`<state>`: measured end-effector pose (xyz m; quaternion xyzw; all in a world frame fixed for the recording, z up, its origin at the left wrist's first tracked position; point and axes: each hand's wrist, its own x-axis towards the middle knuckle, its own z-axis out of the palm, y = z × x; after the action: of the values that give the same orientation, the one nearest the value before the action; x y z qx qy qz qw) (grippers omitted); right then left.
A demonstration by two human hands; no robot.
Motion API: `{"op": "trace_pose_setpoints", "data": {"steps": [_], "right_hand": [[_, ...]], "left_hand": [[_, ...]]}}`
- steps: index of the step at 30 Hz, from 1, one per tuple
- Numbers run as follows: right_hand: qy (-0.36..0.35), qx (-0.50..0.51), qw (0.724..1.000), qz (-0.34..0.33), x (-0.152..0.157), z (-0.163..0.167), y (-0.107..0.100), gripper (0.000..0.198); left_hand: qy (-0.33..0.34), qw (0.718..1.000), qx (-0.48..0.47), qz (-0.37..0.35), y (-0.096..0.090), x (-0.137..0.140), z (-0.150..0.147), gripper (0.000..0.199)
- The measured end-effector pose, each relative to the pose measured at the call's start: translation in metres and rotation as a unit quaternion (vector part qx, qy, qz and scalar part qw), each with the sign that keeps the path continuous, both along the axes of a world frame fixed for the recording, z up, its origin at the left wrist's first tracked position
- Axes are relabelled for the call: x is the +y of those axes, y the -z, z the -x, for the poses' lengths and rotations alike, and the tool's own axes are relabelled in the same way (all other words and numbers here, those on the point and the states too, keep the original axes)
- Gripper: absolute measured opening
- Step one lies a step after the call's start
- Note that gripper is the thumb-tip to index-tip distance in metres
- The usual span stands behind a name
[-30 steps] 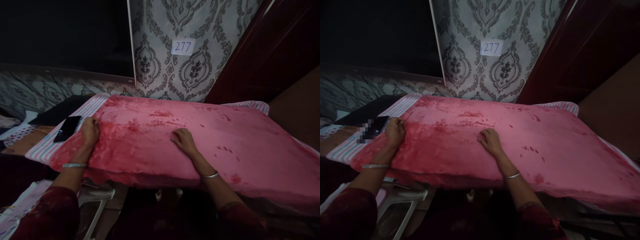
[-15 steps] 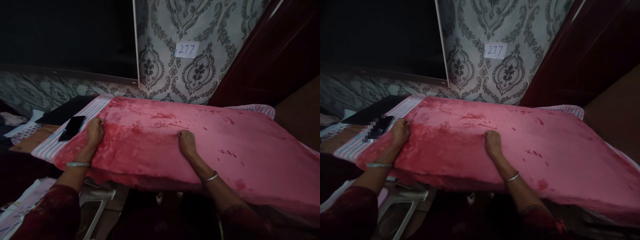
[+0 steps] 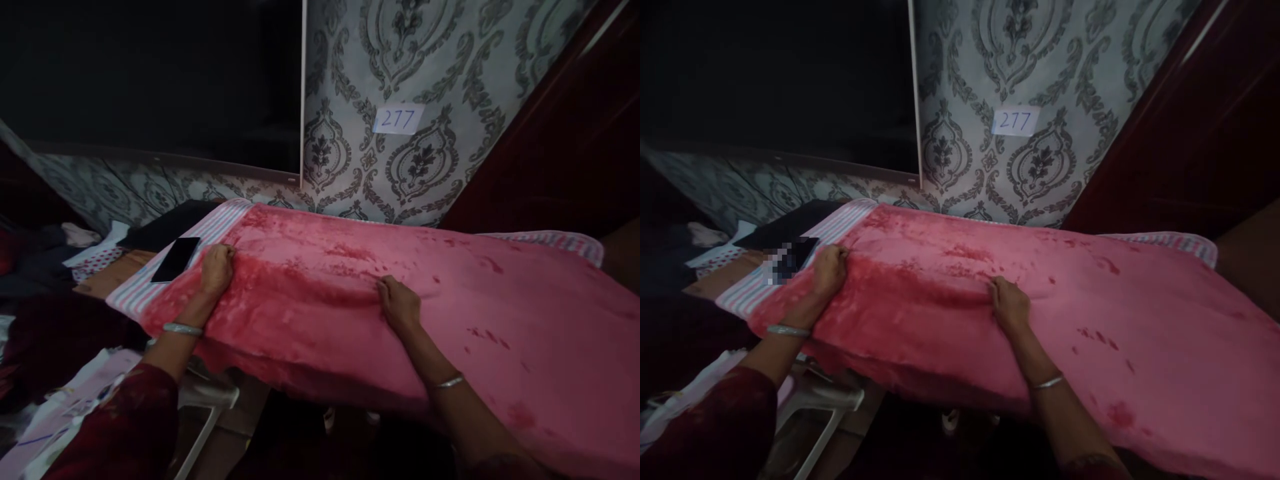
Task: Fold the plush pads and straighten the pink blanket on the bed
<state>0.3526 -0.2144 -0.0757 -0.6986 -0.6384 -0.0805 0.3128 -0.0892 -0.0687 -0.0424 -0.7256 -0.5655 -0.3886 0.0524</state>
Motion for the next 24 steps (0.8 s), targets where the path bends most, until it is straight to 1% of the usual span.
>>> {"op": "trace_pose_setpoints", "data": {"steps": [4,7,10,12,16,18,20,22,24], "right_hand": [[-0.118,-0.054,0.991,-0.021,-0.007,-0.007,0.004,0.039],[-0.161,-0.109,0.98,-0.045,-0.01,-0.009,0.005,0.037],[-0.179,-0.151,0.97,-0.065,-0.011,-0.011,0.008,0.037],[-0.187,-0.156,0.967,-0.075,-0.011,-0.013,0.01,0.038],[-0.189,-0.136,0.968,-0.097,-0.01,-0.017,0.013,0.04],[-0.181,-0.119,0.97,-0.107,-0.01,-0.018,0.014,0.042],[-0.172,-0.099,0.973,-0.117,-0.011,-0.02,0.014,0.043],[-0.17,-0.086,0.974,-0.121,-0.012,-0.022,0.014,0.046],[-0.173,-0.077,0.974,-0.122,-0.013,-0.024,0.014,0.048]], "left_hand": [[-0.011,0.999,0.038,-0.024,0.002,-0.004,0.003,0.015],[0.002,0.998,0.063,-0.028,0.003,-0.006,0.003,0.018],[0.011,0.994,0.105,-0.026,0.004,-0.006,0.003,0.02],[0.018,0.99,0.139,-0.021,0.005,-0.005,0.002,0.022],[0.034,0.987,0.159,-0.008,0.005,-0.003,0.003,0.024],[0.042,0.986,0.164,-0.003,0.001,-0.005,0.005,0.024],[0.066,0.979,0.191,0.002,-0.006,-0.009,0.008,0.023],[0.12,0.96,0.253,0.01,-0.014,-0.013,0.012,0.024],[0.183,0.926,0.331,0.013,-0.023,-0.016,0.016,0.028]]}}
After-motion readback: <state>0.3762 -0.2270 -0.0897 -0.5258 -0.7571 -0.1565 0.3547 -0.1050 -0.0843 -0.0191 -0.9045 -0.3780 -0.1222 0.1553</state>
